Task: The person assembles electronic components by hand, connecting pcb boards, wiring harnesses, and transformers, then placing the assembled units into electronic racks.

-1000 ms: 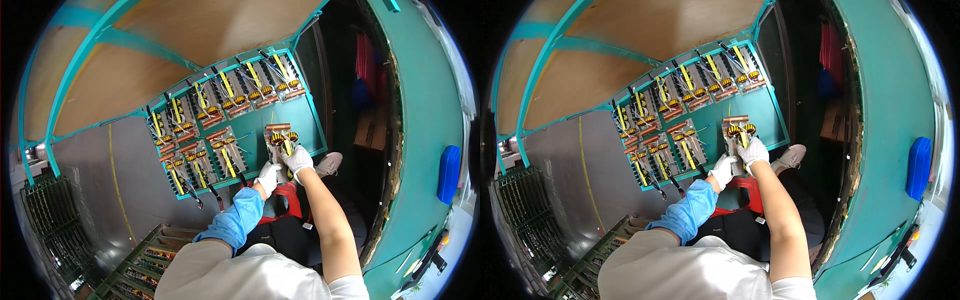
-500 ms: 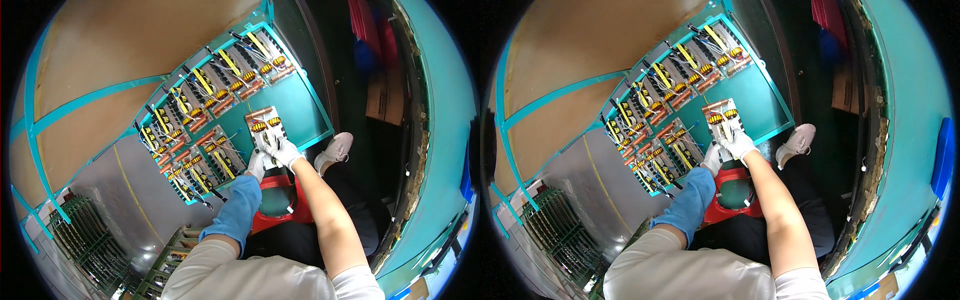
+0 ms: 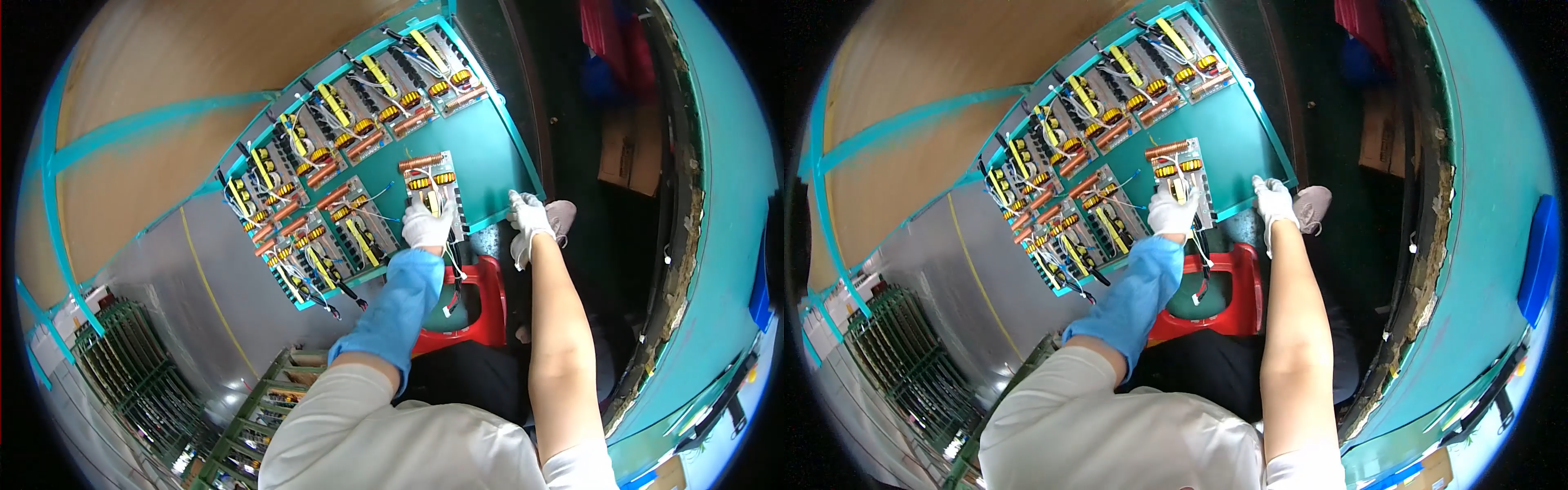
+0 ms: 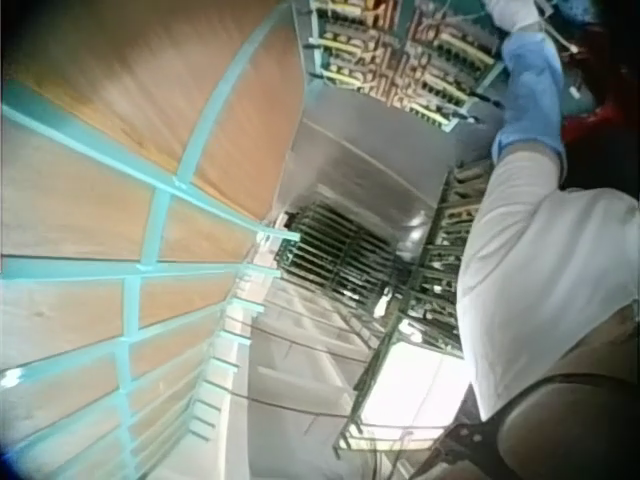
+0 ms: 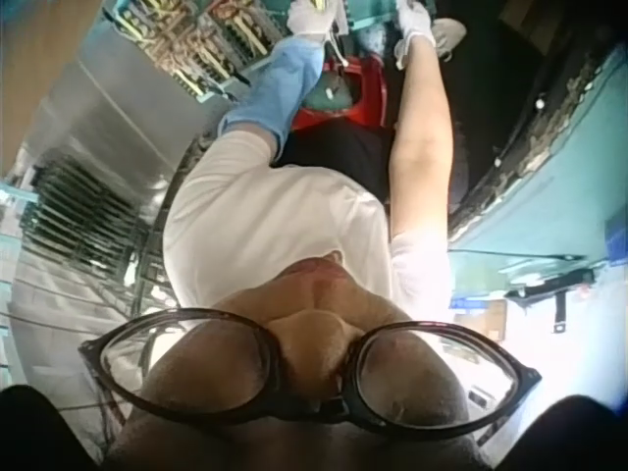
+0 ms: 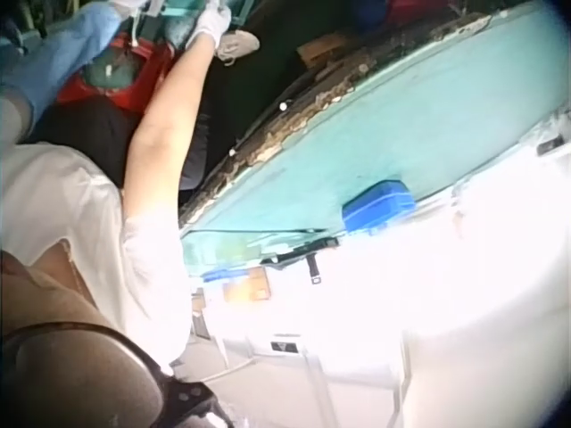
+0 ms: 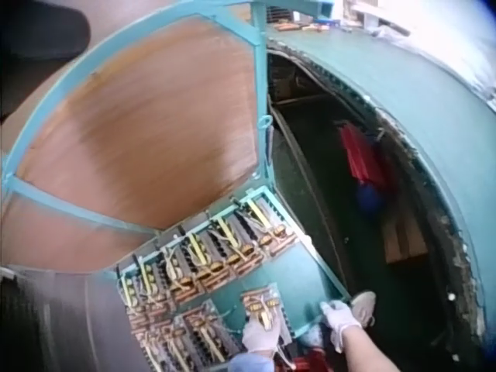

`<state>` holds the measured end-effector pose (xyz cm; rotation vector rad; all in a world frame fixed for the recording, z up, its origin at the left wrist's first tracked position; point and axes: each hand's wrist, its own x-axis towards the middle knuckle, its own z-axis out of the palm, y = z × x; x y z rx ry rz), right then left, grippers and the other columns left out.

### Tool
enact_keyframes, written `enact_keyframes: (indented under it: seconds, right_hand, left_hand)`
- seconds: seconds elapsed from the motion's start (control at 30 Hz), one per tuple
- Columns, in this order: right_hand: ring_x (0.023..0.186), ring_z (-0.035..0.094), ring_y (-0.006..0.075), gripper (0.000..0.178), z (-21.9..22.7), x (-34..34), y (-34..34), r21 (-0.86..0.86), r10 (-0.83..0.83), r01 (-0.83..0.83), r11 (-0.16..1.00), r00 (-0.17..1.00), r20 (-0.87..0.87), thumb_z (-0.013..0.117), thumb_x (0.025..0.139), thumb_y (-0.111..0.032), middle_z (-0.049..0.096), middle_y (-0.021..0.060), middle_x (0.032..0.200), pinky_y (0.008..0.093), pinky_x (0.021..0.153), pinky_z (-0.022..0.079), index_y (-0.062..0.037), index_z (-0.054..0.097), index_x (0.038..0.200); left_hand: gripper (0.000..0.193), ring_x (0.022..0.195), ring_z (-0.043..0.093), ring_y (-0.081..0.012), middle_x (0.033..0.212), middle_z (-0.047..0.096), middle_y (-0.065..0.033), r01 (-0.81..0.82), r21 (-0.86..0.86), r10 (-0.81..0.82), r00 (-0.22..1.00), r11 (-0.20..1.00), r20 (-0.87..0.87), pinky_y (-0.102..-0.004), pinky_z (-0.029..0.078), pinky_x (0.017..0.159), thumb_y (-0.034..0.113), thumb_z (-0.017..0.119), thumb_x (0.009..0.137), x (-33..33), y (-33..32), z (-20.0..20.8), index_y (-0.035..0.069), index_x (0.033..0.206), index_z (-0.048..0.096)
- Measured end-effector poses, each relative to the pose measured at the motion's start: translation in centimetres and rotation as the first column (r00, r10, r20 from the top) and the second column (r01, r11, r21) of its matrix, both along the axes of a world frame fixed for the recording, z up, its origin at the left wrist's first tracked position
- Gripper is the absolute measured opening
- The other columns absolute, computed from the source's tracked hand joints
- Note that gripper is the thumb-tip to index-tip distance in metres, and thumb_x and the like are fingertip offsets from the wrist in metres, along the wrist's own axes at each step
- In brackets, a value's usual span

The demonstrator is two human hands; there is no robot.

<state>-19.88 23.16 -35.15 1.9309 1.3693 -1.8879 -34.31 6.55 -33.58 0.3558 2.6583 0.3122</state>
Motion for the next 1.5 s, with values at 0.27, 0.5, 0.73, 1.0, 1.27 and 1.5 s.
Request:
enact_keyframes:
  seconds: [0.27,0.5,0.73,1.0,1.27,1.5]
  right_hand:
    - [0.079,0.056,0.0097,0.037,20.6,-4.4,-1.2,0.234,0.248,-0.196,0.952,0.943,-0.220,0.059,0.093,-0.030,0.061,0.0024,0.091,0.0233,0.070,0.044,-0.0006,0.056,0.116]
    - [0.098,0.058,0.0124,0.035,25.8,-0.3,-3.8,-0.008,0.039,-0.047,0.999,0.903,-0.428,0.058,0.093,-0.018,0.063,0.0086,0.109,0.0240,0.084,0.045,0.0028,0.055,0.122]
    - [0.045,0.046,0.0057,0.036,26.4,-0.8,-1.1,0.248,0.086,0.025,0.969,0.900,-0.428,0.062,0.090,-0.021,0.061,0.0092,0.082,0.0196,0.041,0.036,0.0056,0.057,0.114]
    - [0.075,0.061,0.0242,0.039,27.1,0.5,0.6,0.518,0.388,-0.260,0.815,0.908,-0.155,0.060,0.090,-0.033,0.062,0.0164,0.082,0.0319,0.070,0.049,0.0019,0.060,0.106]
    - [0.062,0.059,0.0239,0.039,26.3,0.5,0.9,0.796,0.459,-0.251,0.551,0.887,-0.038,0.059,0.090,-0.036,0.063,0.0132,0.086,0.0319,0.062,0.050,-0.0012,0.059,0.109]
    - [0.082,0.062,0.0389,0.036,28.7,-0.2,1.4,0.533,0.493,-0.332,0.778,0.849,-0.190,0.050,0.091,-0.031,0.064,0.0232,0.085,0.0414,0.074,0.049,0.0028,0.060,0.094]
  left_hand:
    - [0.048,0.081,0.064,-0.0344,0.090,0.064,-0.0172,-0.074,-0.074,0.072,0.997,0.994,-0.039,-0.0455,0.051,0.068,0.045,0.067,0.074,0.2,-0.5,-5.7,0.004,0.095,0.058]
    - [0.042,0.076,0.065,-0.0374,0.081,0.065,-0.0203,-0.208,-0.016,0.208,0.978,0.978,-0.012,-0.0463,0.052,0.066,0.041,0.066,0.076,0.7,0.7,-5.8,0.001,0.087,0.060]
    - [0.040,0.077,0.064,-0.0391,0.080,0.065,-0.0232,-0.124,-0.016,0.121,0.984,0.992,-0.133,-0.0434,0.051,0.070,0.039,0.065,0.076,-2.9,-2.5,-8.0,-0.001,0.084,0.061]
    - [0.055,0.091,0.062,-0.0419,0.097,0.063,-0.0292,-0.214,0.042,0.202,0.960,0.976,0.191,-0.0425,0.049,0.080,0.034,0.064,0.080,-4.6,-0.4,-8.0,-0.007,0.114,0.051]
    - [0.075,0.108,0.056,-0.0370,0.124,0.054,-0.0266,-0.186,-0.158,0.237,0.875,0.970,0.423,-0.0382,0.043,0.093,0.043,0.060,0.081,-7.4,-1.7,-7.8,-0.005,0.134,0.037]
    - [0.087,0.118,0.051,-0.0367,0.132,0.048,-0.0269,-0.124,-0.193,0.201,0.868,0.973,0.455,-0.0362,0.039,0.100,0.049,0.063,0.079,-9.6,-1.7,-6.9,-0.007,0.138,0.032]
